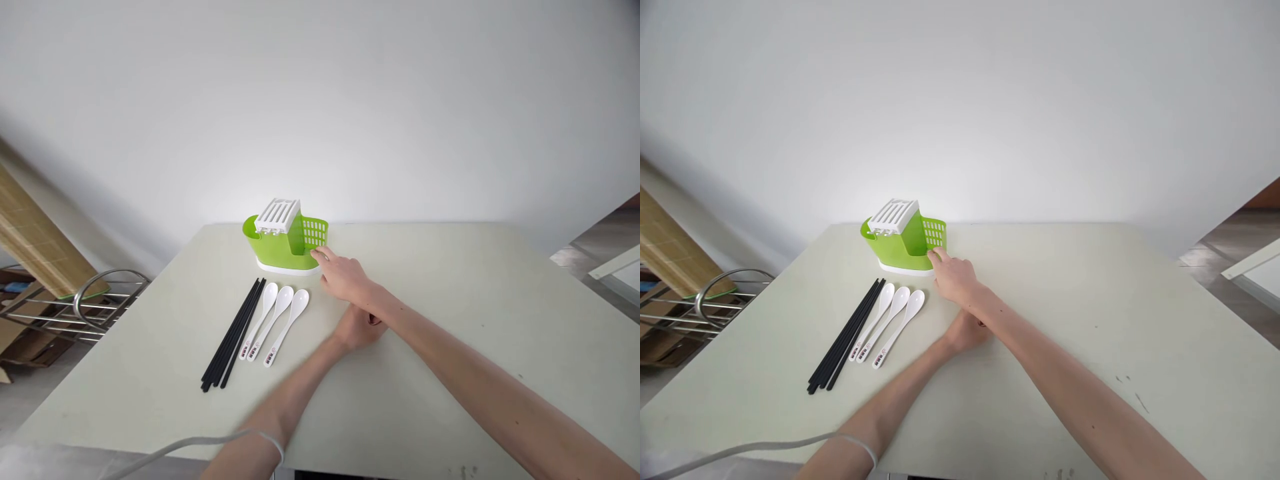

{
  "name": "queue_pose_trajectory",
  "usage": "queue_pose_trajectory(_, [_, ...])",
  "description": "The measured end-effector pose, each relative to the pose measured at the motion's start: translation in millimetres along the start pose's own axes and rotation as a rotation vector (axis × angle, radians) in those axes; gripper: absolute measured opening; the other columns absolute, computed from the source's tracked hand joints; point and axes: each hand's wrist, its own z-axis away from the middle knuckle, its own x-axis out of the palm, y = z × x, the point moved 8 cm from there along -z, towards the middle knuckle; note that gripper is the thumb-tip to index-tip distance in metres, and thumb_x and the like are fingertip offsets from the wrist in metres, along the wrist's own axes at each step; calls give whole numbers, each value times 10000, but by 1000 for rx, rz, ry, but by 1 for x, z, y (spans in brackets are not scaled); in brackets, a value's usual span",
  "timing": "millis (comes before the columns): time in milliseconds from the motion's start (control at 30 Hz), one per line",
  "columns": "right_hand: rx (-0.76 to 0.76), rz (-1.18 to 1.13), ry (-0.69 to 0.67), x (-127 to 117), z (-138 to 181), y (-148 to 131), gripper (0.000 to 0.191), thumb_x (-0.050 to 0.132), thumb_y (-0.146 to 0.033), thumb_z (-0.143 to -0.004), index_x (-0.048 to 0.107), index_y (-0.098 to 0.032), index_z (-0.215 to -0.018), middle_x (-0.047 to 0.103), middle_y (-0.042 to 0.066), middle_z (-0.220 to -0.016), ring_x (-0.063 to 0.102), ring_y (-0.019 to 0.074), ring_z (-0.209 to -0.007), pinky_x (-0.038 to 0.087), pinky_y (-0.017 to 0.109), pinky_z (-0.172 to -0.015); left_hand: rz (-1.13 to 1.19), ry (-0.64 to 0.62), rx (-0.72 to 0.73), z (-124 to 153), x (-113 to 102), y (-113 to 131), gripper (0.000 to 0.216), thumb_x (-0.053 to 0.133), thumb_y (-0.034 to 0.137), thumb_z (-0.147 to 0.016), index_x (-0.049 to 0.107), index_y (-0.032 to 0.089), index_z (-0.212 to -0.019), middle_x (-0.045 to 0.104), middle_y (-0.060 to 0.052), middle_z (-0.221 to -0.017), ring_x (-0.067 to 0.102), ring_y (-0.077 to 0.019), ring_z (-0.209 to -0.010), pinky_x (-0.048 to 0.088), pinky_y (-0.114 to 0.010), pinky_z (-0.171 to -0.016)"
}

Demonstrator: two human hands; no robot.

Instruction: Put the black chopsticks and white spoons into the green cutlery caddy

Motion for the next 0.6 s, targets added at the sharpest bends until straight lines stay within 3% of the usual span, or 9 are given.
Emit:
queue_pose_trajectory(167, [35, -7, 22, -1, 15, 22, 700, 478, -150, -924, 372, -245, -1610, 340, 123, -1694, 722, 306, -1037, 562, 452, -778, 47, 10, 21, 0, 0, -3, 307, 522, 133, -693, 238, 232, -634, 282, 61, -594, 222, -106, -620, 189, -302, -594])
queue_pose_trajectory(333, [77, -37, 82, -1, 43, 56, 694, 457, -141, -913, 402, -262, -1594, 364, 72, -1690, 705, 282, -1073, 554, 406, -769, 22, -11, -49, 3, 1, -5, 261, 504, 154, -685, 264, 228, -610, 326, 64, -574, 243, -102, -600, 223, -282, -585])
queue_pose_trajectory(600, [150, -107, 183, -4, 99, 98, 624, 432, -148, -914, 443, -253, -1530, 454, 88, -1619, 725, 219, -861, 549, 371, -651, -29, -45, -23, 7, -2, 7, 239, 499, 123, -697, 291, 224, -634, 317, 83, -572, 254, -99, -582, 254, -256, -584])
